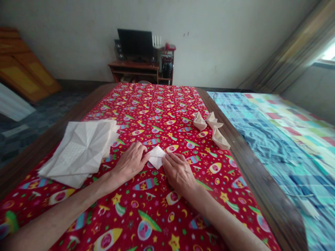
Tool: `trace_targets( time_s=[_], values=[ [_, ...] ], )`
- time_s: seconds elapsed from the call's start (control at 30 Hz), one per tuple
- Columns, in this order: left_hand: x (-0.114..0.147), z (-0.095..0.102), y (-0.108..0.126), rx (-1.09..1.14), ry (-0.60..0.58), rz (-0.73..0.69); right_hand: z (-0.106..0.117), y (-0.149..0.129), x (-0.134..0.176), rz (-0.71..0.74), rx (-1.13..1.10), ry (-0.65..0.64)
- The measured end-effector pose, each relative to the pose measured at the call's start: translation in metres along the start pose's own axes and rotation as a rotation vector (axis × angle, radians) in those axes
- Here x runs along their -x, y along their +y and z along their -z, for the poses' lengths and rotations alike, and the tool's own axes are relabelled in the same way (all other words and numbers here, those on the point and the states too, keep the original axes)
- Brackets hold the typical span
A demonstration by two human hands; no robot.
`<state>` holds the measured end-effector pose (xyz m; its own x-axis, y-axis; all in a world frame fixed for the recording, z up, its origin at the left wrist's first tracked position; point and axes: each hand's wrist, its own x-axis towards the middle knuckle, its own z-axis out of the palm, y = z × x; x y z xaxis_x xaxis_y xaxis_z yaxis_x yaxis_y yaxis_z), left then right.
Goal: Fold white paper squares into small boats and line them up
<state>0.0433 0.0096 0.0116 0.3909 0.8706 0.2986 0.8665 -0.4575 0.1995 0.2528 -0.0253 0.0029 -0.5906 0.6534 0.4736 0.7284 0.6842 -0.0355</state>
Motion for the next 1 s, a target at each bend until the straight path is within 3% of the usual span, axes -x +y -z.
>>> trace_targets(
  time_s=[0.13, 0.27, 0.4, 0.5, 0.6, 0.67, 0.73, 0.87, 0.93, 1.0],
  values=[
    [-0.012, -0.004, 0.004, 0.245, -0.062, 0.068, 0.006, -0.004, -0.014, -0.097, 0.005, 0.028],
    [-0.022, 0.001, 0.007, 0.410, -0.082, 0.070, 0.010, -0.013, -0.035, -0.180, 0.015, -0.111],
    [-0.025, 0.016, 0.013, 0.558, -0.011, 0.053, 0.008, -0.021, -0.049, -0.288, -0.063, -0.074],
    [-0.020, 0.019, 0.012, 0.651, 0.129, -0.015, 0.004, -0.016, -0.054, -0.510, -0.368, 0.043],
    [-0.012, 0.008, 0.006, 0.667, 0.286, 0.034, 0.001, -0.007, -0.054, -0.764, -0.853, 0.138],
    [-0.009, -0.001, 0.002, 0.813, 0.197, 0.105, -0.002, -0.005, -0.053, -0.859, -1.118, 0.143],
    [-0.009, -0.007, -0.001, 0.957, 0.067, 0.171, -0.006, -0.005, -0.051, -0.903, -1.244, 0.103],
    [-0.013, -0.004, -0.005, 1.032, 0.012, 0.212, -0.012, -0.003, -0.046, -0.889, -1.214, 0.001],
    [-0.015, 0.000, -0.008, 1.005, -0.040, 0.187, -0.012, 0.003, -0.042, -0.851, -1.040, 0.030],
    [-0.015, 0.000, -0.012, 0.899, -0.113, 0.151, -0.009, 0.010, -0.038, -0.747, -0.731, 0.115]
  ],
)
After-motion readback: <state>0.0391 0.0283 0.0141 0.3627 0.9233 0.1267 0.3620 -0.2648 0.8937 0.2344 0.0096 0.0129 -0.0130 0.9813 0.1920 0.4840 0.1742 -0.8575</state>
